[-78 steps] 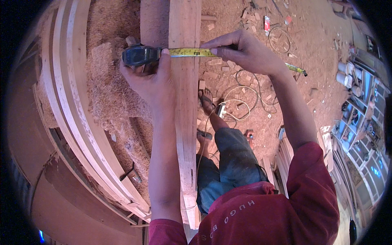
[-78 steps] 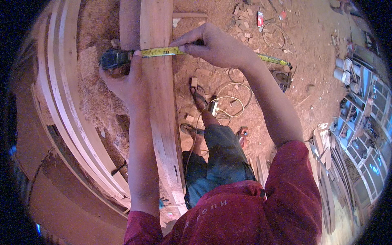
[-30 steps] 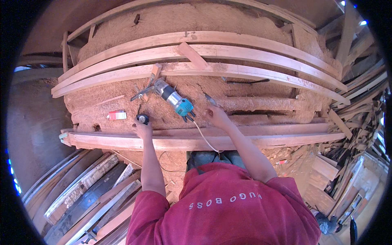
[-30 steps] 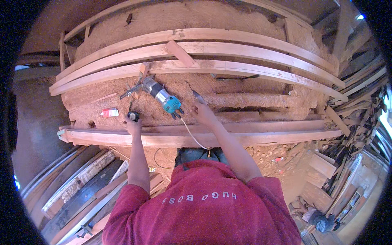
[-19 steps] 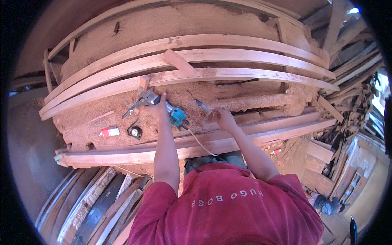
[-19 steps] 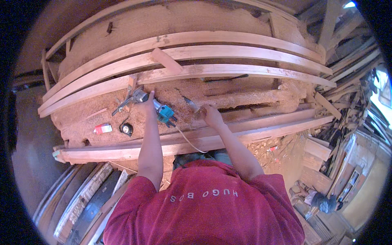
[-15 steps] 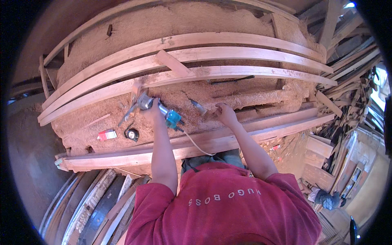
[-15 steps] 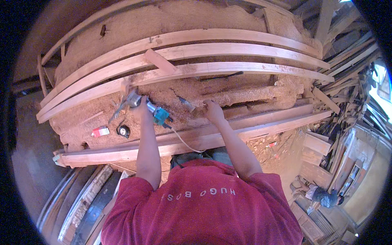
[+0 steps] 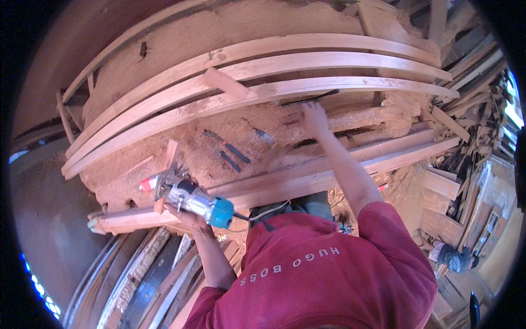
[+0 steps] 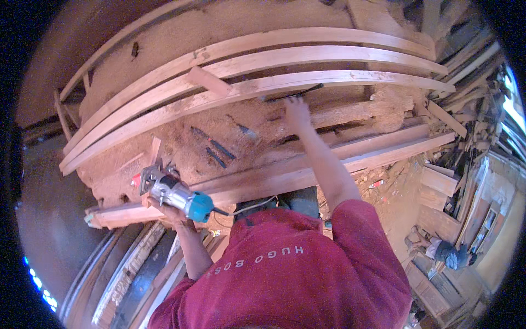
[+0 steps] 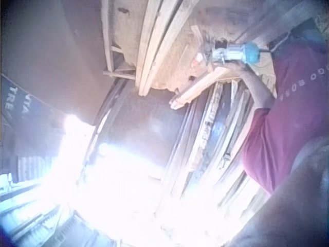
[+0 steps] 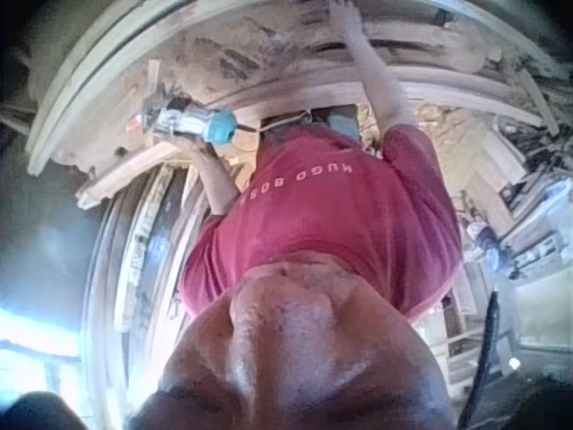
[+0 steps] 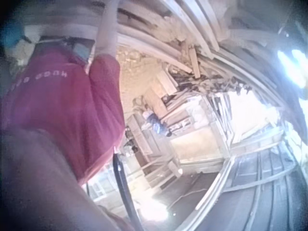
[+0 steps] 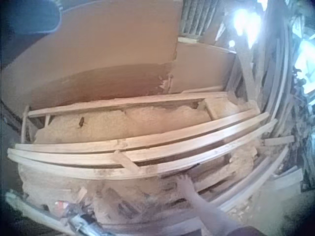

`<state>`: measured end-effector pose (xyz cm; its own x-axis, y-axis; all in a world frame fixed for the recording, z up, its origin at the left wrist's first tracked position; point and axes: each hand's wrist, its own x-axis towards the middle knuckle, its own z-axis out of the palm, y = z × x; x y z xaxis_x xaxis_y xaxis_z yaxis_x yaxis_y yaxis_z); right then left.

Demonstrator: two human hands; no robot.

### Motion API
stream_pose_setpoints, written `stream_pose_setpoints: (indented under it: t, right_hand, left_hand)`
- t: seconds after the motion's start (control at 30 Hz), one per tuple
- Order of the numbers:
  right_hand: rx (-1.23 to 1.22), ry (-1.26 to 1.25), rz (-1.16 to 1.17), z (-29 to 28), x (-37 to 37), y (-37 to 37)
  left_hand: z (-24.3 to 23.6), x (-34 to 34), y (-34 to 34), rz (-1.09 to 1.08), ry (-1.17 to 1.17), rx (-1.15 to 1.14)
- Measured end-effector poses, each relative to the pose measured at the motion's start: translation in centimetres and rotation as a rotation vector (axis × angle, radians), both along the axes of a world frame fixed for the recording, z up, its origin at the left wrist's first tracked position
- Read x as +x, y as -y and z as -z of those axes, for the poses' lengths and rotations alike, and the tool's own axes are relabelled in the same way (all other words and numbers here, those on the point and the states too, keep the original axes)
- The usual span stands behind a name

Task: The person measures a wooden plank with a tape measure, uses pliers to adjust a handheld wood router, and then runs the router along the edge of the plank to carve a groove.

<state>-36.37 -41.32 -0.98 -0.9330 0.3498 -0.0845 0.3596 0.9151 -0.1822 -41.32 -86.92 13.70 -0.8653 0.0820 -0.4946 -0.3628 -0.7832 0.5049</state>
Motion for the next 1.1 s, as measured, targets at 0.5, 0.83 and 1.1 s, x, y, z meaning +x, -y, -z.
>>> stream_pose_setpoints:
  t: [0.5,0.83,1.1]
  right_hand:
    - [-0.399,0.177,-0.531,-1.1,-2.9,24.5]
    - [-0.367,0.288,-0.286,1.2,-5.2,25.0]
    - [-1.446,0.108,0.129,-11.2,4.3,19.6]
  left_hand:
    - [-1.2,10.0,3.6,0.095,0.051,-0.35]
    - [-6.0,10.8,2.0,0.044,-0.225,0.007]
    - [-12.3,8.3,0.4,0.182,-0.465,0.637]
